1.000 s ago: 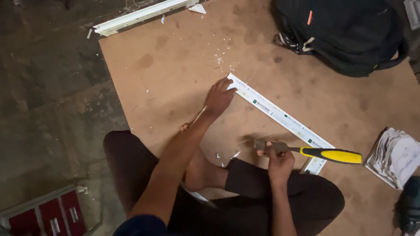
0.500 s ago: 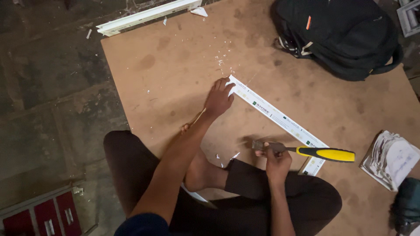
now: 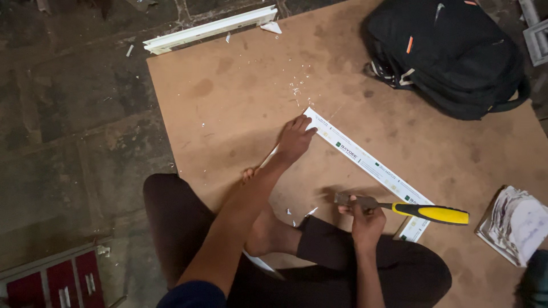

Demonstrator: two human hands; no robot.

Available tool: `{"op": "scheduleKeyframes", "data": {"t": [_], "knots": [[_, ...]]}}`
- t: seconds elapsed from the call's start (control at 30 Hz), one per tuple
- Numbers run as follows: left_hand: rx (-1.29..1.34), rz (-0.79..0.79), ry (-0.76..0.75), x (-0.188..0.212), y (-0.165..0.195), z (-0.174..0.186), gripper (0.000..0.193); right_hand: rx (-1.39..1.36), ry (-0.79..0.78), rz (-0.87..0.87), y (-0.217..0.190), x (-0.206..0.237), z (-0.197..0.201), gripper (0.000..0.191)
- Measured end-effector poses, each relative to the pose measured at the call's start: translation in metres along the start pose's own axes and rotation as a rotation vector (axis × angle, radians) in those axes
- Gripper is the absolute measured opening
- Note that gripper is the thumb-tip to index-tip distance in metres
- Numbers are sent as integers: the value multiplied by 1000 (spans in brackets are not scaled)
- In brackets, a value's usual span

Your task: The person sits cross-legged on the floor and files the cut ends and corners of a white plastic window frame profile with a hand file, repositioning the frame to reach different spots. At the end they lift the frame up off the work board.

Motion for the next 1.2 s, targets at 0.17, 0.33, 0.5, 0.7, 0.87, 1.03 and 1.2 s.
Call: {"op": "scheduleKeyframes", "data": {"t": [0.17, 0.33, 0.5, 0.7, 0.87, 1.03, 1.2], "knots": [[7, 2, -23, 0, 0, 1, 26, -51, -15, 12, 9, -3, 5, 19], [-8, 14, -101, -1, -1, -3, 22, -15, 2, -15, 12, -6, 8, 18], [121, 188, -137, -5, -9, -7, 45, -10, -9, 0, 7, -4, 7, 17], [176, 261, -125, -10, -15, -13, 56, 92, 4, -12, 0, 0, 2, 19], [303, 284, -188, -17, -23, -16, 68, -21, -18, 7, -3, 0, -2, 19], [358, 316, -210, -22, -26, -15, 69, 32, 4, -12, 0, -2, 2, 19], [354, 343, -215, -22, -28, -20, 64, 55, 4, -30, 6, -3, 4, 18]]}}
Point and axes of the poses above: each hand's wrist, its own x-axis away from the middle knuckle, its own z-axis out of the back of the hand, y = z × x, the point moved 3 cm from there along -x, towards the middle knuckle, and after that the axes turned 12 degrees about -x, right-handed, at the moved point
